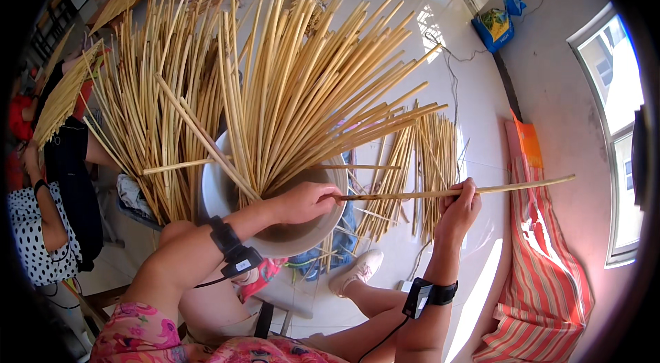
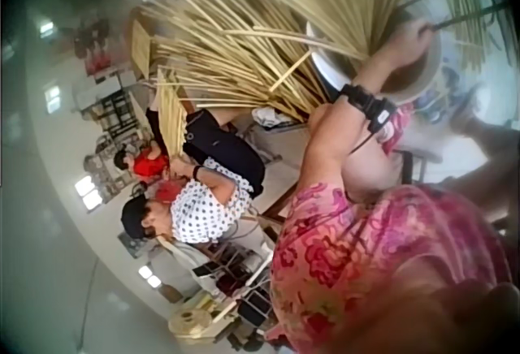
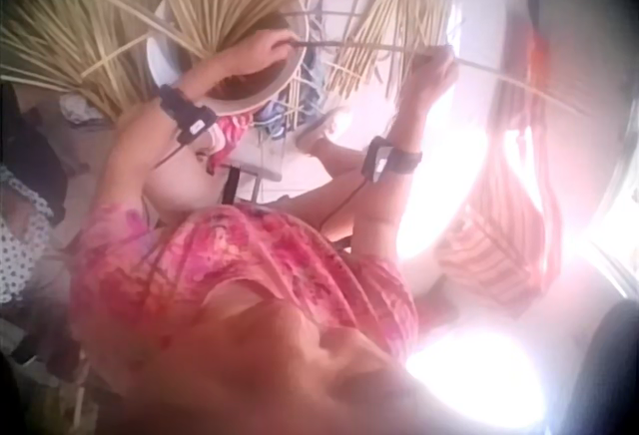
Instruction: The person selects long dry stalks from a container and weaves them together to form a mat-like structure.
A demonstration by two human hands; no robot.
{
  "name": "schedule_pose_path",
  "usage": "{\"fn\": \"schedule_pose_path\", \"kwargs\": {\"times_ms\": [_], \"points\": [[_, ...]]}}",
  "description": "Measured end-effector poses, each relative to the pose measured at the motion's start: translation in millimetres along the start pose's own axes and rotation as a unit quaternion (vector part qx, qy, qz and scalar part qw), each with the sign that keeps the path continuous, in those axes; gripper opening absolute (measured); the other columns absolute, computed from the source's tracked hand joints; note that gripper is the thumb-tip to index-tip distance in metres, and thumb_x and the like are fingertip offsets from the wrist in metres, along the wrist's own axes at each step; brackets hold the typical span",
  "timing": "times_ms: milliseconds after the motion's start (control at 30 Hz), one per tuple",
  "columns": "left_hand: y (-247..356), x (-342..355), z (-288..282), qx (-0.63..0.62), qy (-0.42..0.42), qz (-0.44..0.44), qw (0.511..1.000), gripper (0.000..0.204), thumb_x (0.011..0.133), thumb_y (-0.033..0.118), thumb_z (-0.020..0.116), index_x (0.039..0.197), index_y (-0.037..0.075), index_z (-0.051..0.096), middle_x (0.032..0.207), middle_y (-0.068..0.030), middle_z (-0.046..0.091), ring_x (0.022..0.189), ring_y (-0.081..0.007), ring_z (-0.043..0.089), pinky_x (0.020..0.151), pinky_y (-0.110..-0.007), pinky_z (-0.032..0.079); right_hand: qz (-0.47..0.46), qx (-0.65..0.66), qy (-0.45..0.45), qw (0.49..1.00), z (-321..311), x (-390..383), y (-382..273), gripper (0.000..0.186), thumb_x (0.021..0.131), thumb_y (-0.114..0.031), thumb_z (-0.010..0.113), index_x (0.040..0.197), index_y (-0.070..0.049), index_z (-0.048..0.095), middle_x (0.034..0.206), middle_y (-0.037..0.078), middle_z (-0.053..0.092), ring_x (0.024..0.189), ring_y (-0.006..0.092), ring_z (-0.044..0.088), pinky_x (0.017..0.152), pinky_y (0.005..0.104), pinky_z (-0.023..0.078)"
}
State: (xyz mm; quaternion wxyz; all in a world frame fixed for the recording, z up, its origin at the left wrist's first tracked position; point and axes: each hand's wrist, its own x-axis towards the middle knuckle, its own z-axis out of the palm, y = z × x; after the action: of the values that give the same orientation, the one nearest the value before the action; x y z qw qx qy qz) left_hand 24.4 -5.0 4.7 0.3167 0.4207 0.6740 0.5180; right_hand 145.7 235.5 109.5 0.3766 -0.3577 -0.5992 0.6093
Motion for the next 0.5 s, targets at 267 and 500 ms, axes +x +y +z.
{"fn": "schedule_pose_path", "kwargs": {"times_ms": [267, 500], "points": [[-3, 1, -2, 0.064, 0.038, -0.049, 0.996, 0.025, 0.086, 0.024, 0.051, 0.08, 0.001, 0.057, 0.062, -0.0159, 0.05, 0.055, -0.0262, 0.048, 0.057, -0.037, 0.04, -0.018, 0.006, -0.067, 0.998, 12, -11, -2, 0.034, 0.098, -0.021, 0.04, 0.068, -0.006, 0.043, 0.049, 0.0, 0.037, 0.039, 0.006, 0.03, 0.036, 0.0215, 0.026], [-21, 3, -3, 0.0, -0.004, -0.087, 0.996, 0.02, 0.085, 0.019, 0.052, 0.079, 0.001, 0.059, 0.062, -0.0085, 0.052, 0.055, -0.0179, 0.044, 0.056, -0.032, 0.039, -0.085, -0.01, -0.119, 0.989, 16, -18, 1, 0.035, 0.1, -0.022, 0.038, 0.07, -0.006, 0.042, 0.05, 0.001, 0.038, 0.041, 0.0068, 0.032, 0.038, 0.0215, 0.029]]}}
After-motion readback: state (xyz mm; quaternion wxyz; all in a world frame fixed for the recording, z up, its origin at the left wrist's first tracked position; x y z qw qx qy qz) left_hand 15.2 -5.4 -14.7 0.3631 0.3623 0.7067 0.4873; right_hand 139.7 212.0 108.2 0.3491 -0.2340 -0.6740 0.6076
